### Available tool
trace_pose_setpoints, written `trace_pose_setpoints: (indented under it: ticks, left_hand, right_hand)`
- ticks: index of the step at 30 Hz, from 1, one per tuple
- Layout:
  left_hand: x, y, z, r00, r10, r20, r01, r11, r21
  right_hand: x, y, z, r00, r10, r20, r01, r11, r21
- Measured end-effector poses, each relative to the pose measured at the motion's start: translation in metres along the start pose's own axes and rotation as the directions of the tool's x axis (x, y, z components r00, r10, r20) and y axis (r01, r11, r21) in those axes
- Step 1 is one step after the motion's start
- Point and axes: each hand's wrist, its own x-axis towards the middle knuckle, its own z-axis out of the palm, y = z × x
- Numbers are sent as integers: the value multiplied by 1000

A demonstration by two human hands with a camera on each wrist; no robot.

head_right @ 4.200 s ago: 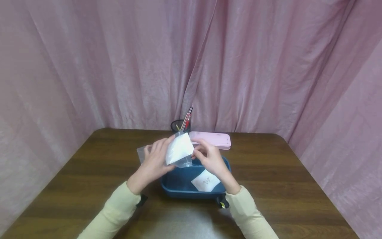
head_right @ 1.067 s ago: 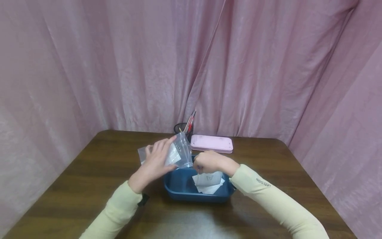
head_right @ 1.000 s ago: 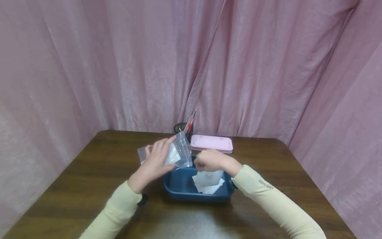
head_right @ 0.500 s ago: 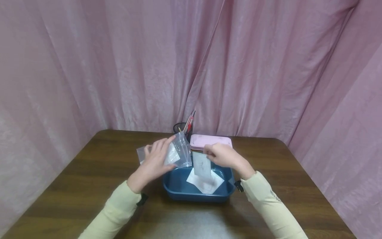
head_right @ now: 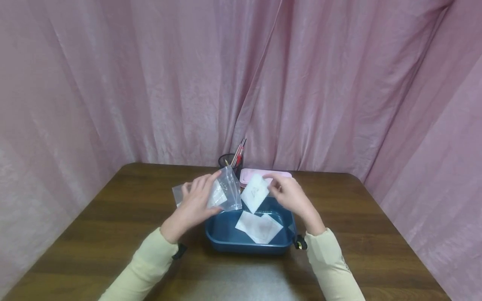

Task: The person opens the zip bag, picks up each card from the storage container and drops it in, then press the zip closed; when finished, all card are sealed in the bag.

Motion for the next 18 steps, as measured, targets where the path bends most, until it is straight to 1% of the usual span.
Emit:
trace_pose_setpoints:
  ticks: [3, 7, 12, 18]
  left_hand:
    - [-1, 0, 0, 1000, 1, -1, -1, 1000, 5]
    - [0, 1, 0, 1000, 1, -4, -1, 1000, 16]
    - [-1, 0, -1, 1000, -3, -10, 3, 1000, 19]
    - [-4, -1, 0, 1000, -5, -5, 5, 1000, 14]
  right_hand:
    - [-3, 1, 2, 995, 68, -69, -65, 997, 46]
    - [-5, 0, 2, 978, 140, -155, -127, 987, 94]
    - [-6, -3, 2, 952, 179, -249, -144, 978, 152]
    - [-7, -8, 3, 931, 197, -308, -133, 967, 217]
